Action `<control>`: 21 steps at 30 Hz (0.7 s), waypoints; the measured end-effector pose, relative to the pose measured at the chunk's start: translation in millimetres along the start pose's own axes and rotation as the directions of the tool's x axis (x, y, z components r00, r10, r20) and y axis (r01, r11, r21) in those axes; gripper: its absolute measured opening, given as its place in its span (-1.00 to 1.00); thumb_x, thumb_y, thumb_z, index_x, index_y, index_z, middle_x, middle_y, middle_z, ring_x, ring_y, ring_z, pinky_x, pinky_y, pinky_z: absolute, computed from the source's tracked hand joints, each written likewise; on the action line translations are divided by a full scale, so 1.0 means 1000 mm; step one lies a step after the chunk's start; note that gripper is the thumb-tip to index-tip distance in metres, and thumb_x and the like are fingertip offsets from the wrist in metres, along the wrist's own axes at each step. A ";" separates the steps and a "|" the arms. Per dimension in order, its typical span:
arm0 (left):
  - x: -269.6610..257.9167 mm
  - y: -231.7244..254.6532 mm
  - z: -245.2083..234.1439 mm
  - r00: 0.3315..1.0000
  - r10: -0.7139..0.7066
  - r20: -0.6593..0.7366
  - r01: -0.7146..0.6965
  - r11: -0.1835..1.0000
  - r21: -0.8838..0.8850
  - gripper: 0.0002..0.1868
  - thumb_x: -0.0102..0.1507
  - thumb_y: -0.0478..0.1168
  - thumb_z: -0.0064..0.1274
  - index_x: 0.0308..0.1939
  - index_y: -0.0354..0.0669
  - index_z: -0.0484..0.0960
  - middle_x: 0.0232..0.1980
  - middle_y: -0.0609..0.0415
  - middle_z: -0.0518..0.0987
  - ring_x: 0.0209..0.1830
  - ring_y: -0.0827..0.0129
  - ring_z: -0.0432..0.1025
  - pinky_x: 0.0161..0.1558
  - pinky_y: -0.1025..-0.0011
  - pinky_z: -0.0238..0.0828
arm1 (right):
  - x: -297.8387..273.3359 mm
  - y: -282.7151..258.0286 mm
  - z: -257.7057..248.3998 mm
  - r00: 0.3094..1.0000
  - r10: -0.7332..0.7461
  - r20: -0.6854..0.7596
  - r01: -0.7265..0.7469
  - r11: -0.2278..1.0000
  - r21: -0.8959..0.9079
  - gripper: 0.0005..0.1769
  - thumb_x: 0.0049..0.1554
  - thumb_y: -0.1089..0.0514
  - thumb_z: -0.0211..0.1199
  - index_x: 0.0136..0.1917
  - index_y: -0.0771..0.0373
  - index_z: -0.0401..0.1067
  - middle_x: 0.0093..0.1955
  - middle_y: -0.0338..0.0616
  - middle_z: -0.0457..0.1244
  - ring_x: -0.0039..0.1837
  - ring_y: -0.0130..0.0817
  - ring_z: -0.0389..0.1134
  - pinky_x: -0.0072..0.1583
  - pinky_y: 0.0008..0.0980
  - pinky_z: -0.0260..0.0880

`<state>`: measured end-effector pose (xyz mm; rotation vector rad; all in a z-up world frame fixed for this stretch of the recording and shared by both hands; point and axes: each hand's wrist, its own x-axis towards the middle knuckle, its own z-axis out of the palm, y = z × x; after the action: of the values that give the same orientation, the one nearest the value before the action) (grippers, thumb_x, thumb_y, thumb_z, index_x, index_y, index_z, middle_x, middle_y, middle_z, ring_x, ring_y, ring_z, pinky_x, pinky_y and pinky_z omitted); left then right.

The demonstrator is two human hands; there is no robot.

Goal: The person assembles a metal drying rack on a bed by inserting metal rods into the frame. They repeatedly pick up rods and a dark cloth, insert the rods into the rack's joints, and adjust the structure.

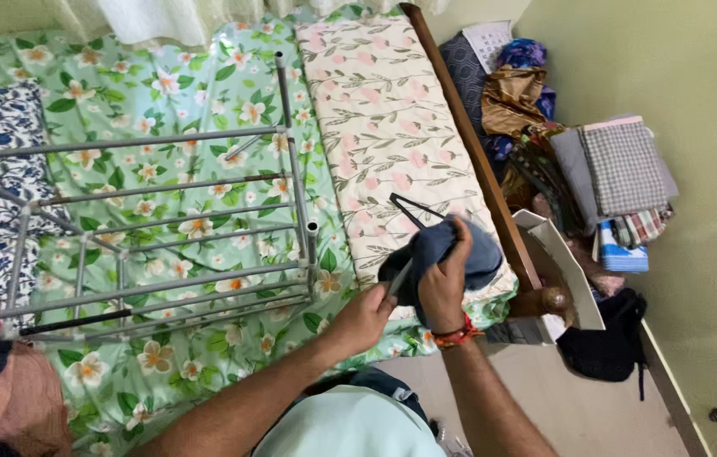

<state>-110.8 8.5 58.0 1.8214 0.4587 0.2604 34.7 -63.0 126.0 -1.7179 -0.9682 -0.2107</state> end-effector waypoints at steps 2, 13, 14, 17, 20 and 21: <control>-0.003 0.004 0.008 0.992 -0.084 0.097 0.074 0.992 0.102 -0.73 0.50 -0.13 -0.10 -0.07 -0.34 0.44 -0.50 -0.17 0.44 -0.55 0.08 0.37 -0.40 0.14 0.27 | 0.001 0.020 0.006 0.962 0.272 -0.029 -0.261 0.945 0.196 -0.52 0.24 0.32 -0.01 0.43 0.38 0.13 0.23 -0.04 0.16 0.20 -0.33 0.20 0.23 -0.42 0.22; 0.003 0.015 0.007 0.998 -0.063 -0.004 0.058 0.950 -0.306 -0.81 0.45 -0.21 -0.10 0.04 -0.27 0.46 -0.41 -0.07 0.45 -0.49 0.27 0.33 -0.42 0.23 0.30 | 0.058 0.067 -0.033 0.808 0.587 0.058 -0.423 0.508 0.751 -0.67 0.37 -0.01 0.00 0.14 0.29 0.37 -0.07 -0.20 0.32 -0.02 -0.41 0.37 0.05 -0.40 0.42; 0.010 0.018 0.006 0.993 -0.118 0.002 0.109 0.912 -0.396 -0.81 0.48 -0.21 -0.12 0.04 -0.29 0.46 -0.40 -0.05 0.42 -0.49 0.32 0.28 -0.43 0.25 0.30 | 0.062 0.063 -0.033 0.799 0.587 0.127 -0.465 0.471 0.749 -0.68 0.37 -0.02 -0.02 0.12 0.27 0.36 -0.06 -0.21 0.32 -0.02 -0.42 0.37 0.06 -0.40 0.43; 0.032 0.027 0.005 0.992 -0.125 -0.023 0.108 0.925 -0.364 -0.81 0.44 -0.22 -0.11 -0.01 -0.28 0.51 -0.42 0.06 0.44 -0.53 0.43 0.33 -0.45 0.34 0.33 | 0.049 0.053 -0.020 0.809 0.505 0.300 -0.587 0.669 0.455 -0.63 0.39 -0.04 -0.10 0.10 0.24 0.40 -0.12 -0.27 0.30 -0.09 -0.53 0.31 -0.02 -0.48 0.36; 0.060 0.043 0.007 0.981 -0.098 -0.167 0.078 0.989 -0.122 -0.81 0.39 -0.20 -0.08 -0.06 -0.26 0.56 -0.54 0.04 0.50 -0.59 0.38 0.41 -0.49 0.35 0.31 | 0.027 0.061 0.012 0.830 0.437 0.346 -0.550 0.743 0.381 -0.74 0.33 0.15 -0.04 0.09 0.27 0.43 -0.15 -0.27 0.27 -0.12 -0.53 0.25 -0.07 -0.47 0.30; 0.067 0.046 0.004 0.981 -0.096 -0.167 0.079 0.991 -0.105 -0.80 0.39 -0.21 -0.08 -0.08 -0.27 0.57 -0.55 0.03 0.50 -0.60 0.36 0.40 -0.49 0.33 0.31 | 0.018 0.065 0.017 0.836 0.430 0.341 -0.542 0.747 0.386 -0.76 0.31 0.20 -0.05 0.08 0.28 0.43 -0.18 -0.26 0.26 -0.15 -0.52 0.24 -0.10 -0.47 0.28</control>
<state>-41.1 22.5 97.2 1.6850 0.6353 0.3751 85.8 -43.4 82.6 -1.4898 -0.6204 0.5510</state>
